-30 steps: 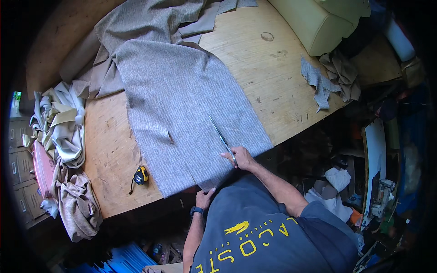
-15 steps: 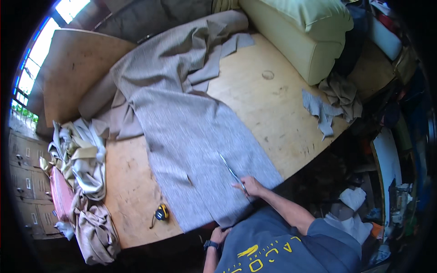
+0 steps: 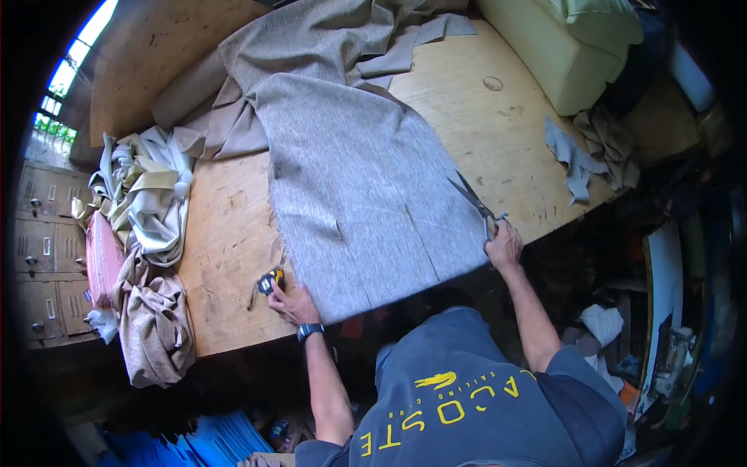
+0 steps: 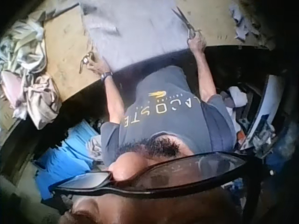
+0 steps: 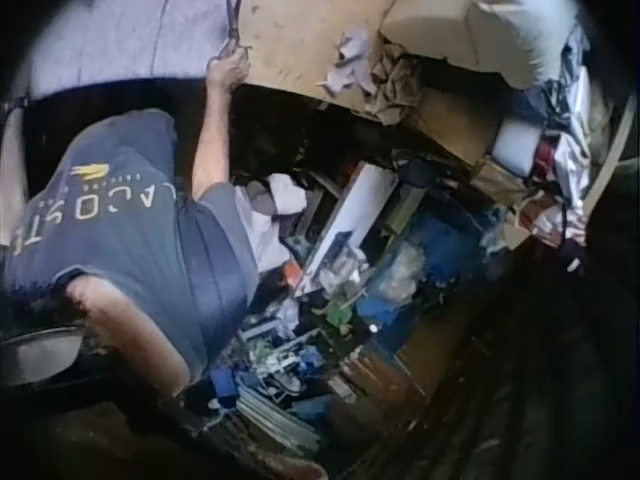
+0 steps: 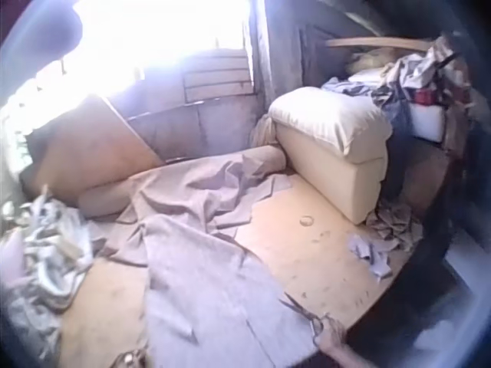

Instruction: The person cuts a large piece of grey fabric on a wooden workbench using shears. They measure the fabric with a tape measure and cut it into rectangular sections, occasionally folding and repositioning the material to align the cuts.

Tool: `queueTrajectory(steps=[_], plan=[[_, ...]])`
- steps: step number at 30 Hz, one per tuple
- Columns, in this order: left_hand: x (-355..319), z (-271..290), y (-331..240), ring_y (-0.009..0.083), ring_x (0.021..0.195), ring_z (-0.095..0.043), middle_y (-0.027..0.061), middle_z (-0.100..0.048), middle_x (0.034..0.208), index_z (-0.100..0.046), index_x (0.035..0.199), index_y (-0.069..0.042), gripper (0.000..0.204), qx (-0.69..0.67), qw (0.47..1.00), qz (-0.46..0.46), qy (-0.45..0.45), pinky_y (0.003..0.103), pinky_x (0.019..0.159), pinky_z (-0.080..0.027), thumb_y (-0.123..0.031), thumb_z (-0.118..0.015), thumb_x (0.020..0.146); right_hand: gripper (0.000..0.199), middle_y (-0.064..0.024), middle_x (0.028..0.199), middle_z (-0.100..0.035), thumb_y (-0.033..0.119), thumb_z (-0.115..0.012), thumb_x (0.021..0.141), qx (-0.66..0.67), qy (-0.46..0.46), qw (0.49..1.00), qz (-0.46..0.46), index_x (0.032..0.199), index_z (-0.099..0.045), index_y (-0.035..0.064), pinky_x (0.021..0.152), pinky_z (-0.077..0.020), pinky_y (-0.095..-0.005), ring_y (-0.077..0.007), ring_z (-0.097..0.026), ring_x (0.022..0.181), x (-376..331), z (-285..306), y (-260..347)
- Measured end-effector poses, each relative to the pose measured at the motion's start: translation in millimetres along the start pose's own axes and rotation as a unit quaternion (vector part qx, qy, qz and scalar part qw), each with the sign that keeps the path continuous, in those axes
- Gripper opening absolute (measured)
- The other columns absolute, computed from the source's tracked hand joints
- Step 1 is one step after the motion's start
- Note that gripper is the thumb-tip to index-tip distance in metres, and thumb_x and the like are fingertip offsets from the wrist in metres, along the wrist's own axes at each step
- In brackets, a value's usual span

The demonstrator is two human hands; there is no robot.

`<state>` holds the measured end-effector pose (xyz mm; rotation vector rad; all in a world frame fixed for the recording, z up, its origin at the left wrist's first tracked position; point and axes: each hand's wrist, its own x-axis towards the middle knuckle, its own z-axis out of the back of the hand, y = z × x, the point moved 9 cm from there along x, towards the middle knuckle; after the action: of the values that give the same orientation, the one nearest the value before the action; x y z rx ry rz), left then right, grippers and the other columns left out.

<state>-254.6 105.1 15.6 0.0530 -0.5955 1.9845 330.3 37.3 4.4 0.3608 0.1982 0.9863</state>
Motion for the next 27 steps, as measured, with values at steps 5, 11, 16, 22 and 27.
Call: queueTrajectory(steps=[5,11,16,22,27], plan=[[82.9,-28.3,63.5,0.0406,0.119,-0.05,0.0257,-0.05,0.125,-0.046,0.144,-0.014,0.071,0.02,0.997,0.007,0.073,0.053,0.1,-0.041,-0.027,-0.075,0.081,0.033,-0.0229,0.102,-0.067,0.016,-0.063,0.078,-0.029,0.088,0.993,-0.076,0.109,-0.06,0.0053,0.089,-0.0486,-0.0525,-0.0424,-0.063,0.1,9.5,-18.8,-3.4],[84.7,-82.5,84.9,0.0404,0.129,-0.043,0.0237,-0.043,0.142,-0.045,0.143,-0.012,0.069,-0.003,0.982,-0.032,0.184,0.046,0.107,-0.036,-0.043,-0.068,0.086,0.038,-0.0226,0.108,-0.068,0.024,-0.064,0.075,-0.054,0.118,0.989,-0.072,0.109,-0.068,0.0063,0.091,-0.0512,-0.0489,-0.0377,-0.066,0.104,22.2,-27.0,-9.9],[-13.1,-34.0,-1.1,0.0364,0.122,-0.051,0.0189,-0.058,0.129,-0.065,0.115,-0.007,0.047,0.022,0.977,-0.211,0.018,0.045,0.101,-0.041,-0.043,-0.068,0.085,0.036,-0.0232,0.107,-0.069,0.027,-0.062,0.08,-0.062,0.105,0.99,-0.075,0.108,-0.065,0.0048,0.091,-0.0514,-0.0488,-0.0378,-0.066,0.104,17.7,-25.1,0.7],[-3.7,-50.4,14.3,0.0389,0.086,-0.065,0.0222,-0.068,0.09,-0.066,0.097,-0.001,0.033,-0.037,0.955,-0.152,0.252,0.048,0.078,-0.05,-0.032,-0.068,0.087,0.036,-0.0238,0.107,-0.068,0.025,-0.062,0.08,-0.049,0.108,0.992,-0.051,0.109,-0.064,0.0041,0.089,-0.0518,-0.0494,-0.039,-0.065,0.104,7.6,-21.7,-1.5],[-52.8,-8.3,90.0,0.0413,0.076,-0.063,0.0252,-0.064,0.079,-0.058,0.086,0.004,0.029,-0.079,0.937,-0.146,0.308,0.05,0.069,-0.048,-0.024,-0.064,0.089,0.032,-0.0244,0.099,-0.066,0.02,-0.058,0.086,-0.001,0.065,0.997,-0.027,0.114,-0.056,0.005,0.083,-0.0468,-0.0565,-0.0444,-0.062,0.097,-92.6,7.8,-36.8]])
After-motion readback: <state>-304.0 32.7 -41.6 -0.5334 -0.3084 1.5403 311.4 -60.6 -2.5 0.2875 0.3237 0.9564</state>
